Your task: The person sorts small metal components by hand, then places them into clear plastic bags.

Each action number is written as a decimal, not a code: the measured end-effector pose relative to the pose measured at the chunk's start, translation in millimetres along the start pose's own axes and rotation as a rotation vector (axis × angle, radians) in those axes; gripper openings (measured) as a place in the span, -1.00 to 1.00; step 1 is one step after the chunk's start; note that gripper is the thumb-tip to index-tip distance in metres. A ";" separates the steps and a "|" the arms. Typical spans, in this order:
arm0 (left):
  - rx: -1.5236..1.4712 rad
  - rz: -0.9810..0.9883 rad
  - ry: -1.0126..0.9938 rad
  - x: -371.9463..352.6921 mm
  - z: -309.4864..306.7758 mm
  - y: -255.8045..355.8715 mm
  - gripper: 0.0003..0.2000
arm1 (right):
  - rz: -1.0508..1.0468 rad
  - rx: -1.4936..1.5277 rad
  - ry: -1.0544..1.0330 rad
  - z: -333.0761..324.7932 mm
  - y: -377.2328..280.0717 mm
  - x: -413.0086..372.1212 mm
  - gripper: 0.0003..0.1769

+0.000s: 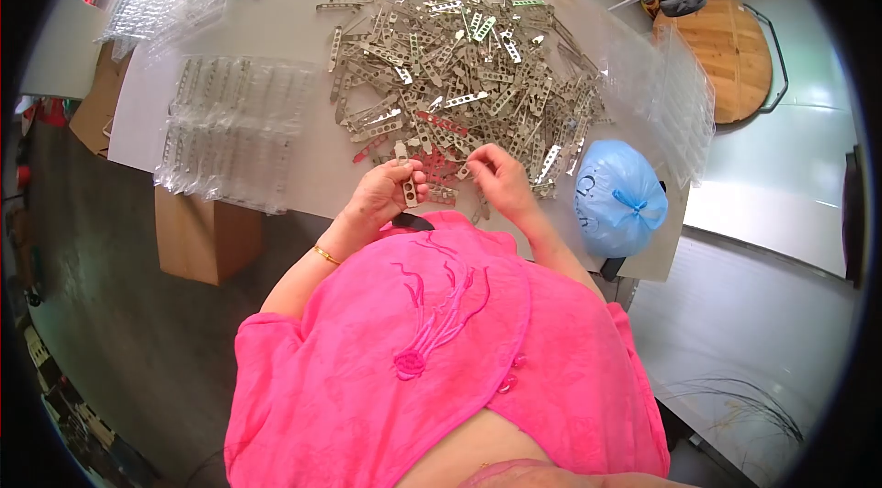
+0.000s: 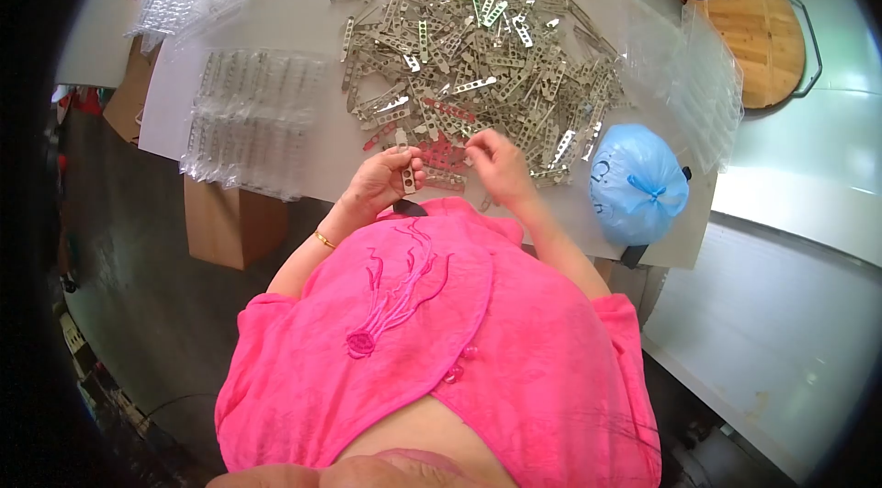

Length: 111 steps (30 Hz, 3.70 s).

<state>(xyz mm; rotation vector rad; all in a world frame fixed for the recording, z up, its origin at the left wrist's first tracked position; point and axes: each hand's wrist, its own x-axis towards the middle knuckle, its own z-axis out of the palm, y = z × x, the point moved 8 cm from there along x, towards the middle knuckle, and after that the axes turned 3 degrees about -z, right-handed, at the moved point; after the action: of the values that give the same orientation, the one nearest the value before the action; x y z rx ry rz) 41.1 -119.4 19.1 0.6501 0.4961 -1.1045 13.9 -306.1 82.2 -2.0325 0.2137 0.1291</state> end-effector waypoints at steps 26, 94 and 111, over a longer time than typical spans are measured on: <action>0.092 0.067 0.137 30.1 11.0 -27.0 -0.88 | -0.156 -0.581 -0.119 29.7 83.2 105.8 -0.82; 0.011 0.128 -0.103 27.8 75.8 -20.5 -0.86 | 0.252 0.589 -0.012 -24.7 -10.9 -28.8 -0.88; 0.025 0.103 -0.149 21.4 75.6 -25.0 -0.86 | 0.255 0.572 -0.051 -19.3 -14.9 -28.3 -0.89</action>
<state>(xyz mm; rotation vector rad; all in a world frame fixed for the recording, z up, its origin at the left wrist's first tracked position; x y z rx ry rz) 29.6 -193.5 53.3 0.6033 0.3180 -1.0544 -10.7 -314.0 109.1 -1.4260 0.4260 0.2485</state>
